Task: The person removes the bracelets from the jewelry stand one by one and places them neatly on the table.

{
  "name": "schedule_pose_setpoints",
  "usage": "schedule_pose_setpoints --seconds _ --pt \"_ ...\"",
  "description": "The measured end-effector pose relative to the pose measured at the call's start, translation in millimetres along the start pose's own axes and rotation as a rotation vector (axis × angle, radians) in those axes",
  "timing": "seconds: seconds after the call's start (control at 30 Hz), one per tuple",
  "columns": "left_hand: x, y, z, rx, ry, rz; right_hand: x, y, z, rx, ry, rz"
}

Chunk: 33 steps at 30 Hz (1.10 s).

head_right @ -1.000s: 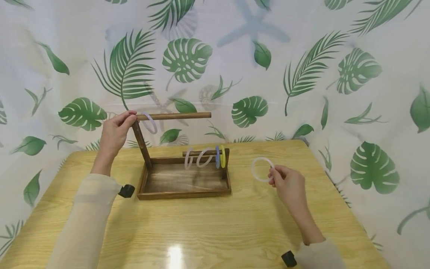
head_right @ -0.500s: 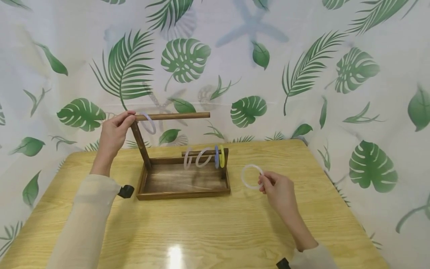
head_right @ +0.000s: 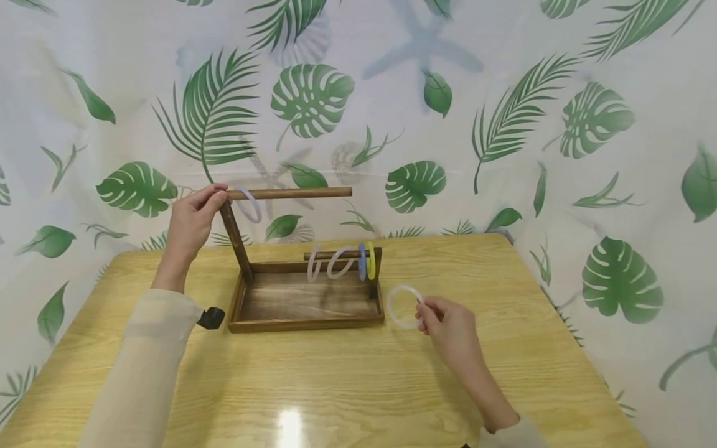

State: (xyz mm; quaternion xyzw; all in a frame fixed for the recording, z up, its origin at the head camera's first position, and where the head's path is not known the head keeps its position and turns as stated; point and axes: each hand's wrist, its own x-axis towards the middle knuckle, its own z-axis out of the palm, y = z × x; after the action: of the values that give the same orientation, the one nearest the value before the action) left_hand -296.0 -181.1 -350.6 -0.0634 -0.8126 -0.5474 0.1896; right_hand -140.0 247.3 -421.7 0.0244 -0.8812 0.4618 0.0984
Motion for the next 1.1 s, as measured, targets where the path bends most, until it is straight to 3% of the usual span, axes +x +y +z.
schedule_pose_setpoints --seconds 0.8,1.1 --pt "3.2 -3.3 1.7 -0.055 0.015 0.014 -10.6 -14.8 45.8 0.038 -0.146 0.061" --pt "1.3 -3.3 0.3 -0.061 0.012 0.007 -17.8 -18.6 67.3 0.061 -0.204 0.006"
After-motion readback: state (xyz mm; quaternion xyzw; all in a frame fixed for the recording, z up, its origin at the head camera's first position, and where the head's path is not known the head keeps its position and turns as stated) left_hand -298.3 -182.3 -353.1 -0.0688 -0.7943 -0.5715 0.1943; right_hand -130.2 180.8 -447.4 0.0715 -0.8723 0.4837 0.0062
